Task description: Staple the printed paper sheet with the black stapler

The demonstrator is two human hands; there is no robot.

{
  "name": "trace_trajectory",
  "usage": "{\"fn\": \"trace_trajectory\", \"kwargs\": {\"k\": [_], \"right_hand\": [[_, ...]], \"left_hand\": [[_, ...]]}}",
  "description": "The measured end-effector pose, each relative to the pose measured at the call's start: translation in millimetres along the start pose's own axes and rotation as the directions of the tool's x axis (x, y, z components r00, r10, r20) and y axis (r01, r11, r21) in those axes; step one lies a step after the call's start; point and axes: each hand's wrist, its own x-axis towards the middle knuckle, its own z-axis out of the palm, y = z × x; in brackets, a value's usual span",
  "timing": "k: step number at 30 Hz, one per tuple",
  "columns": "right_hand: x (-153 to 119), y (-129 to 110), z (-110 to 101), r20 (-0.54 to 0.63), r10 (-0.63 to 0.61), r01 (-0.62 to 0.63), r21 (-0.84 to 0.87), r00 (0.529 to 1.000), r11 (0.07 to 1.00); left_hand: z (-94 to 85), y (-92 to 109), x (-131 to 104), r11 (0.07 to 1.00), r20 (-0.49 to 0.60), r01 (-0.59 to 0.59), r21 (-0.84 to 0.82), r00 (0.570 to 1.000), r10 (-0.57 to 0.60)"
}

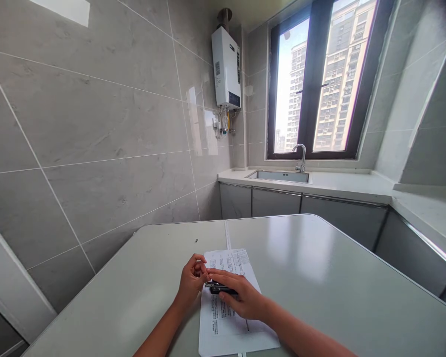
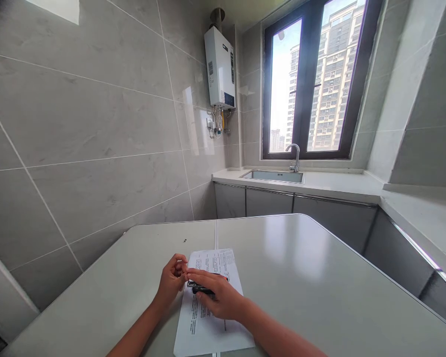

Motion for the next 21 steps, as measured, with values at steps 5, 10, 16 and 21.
{"fn": "trace_trajectory", "kwargs": {"k": [5, 10, 16, 21], "right_hand": [[4, 18, -12, -0.167, 0.097, -0.105, -0.036, 0.981, 0.994], [-12, 70, -55, -0.313, 0.348, -0.426, -0.229, 0.884, 0.875], [-51, 133, -83, -0.219, 0.649, -0.664, -0.46, 0.729, 0.59], [-48, 141, -76, -0.208, 0.681, -0.668, -0.524, 0.702, 0.529]], "left_hand": [[-0.4, 5, 0, 0.995, -0.025, -0.032, 0.089, 0.999, 0.034], [-11.2, 4, 8, 0.936, -0.16, -0.035, 0.351, 0.982, 0.096], [-50.4, -30, 56, 0.504, -0.135, 0.075, 0.86, 0.987, 0.084], [-69.4, -61, 91, 0.393, -0.015, 0.03, 0.919, 0.999, -0.04]]}}
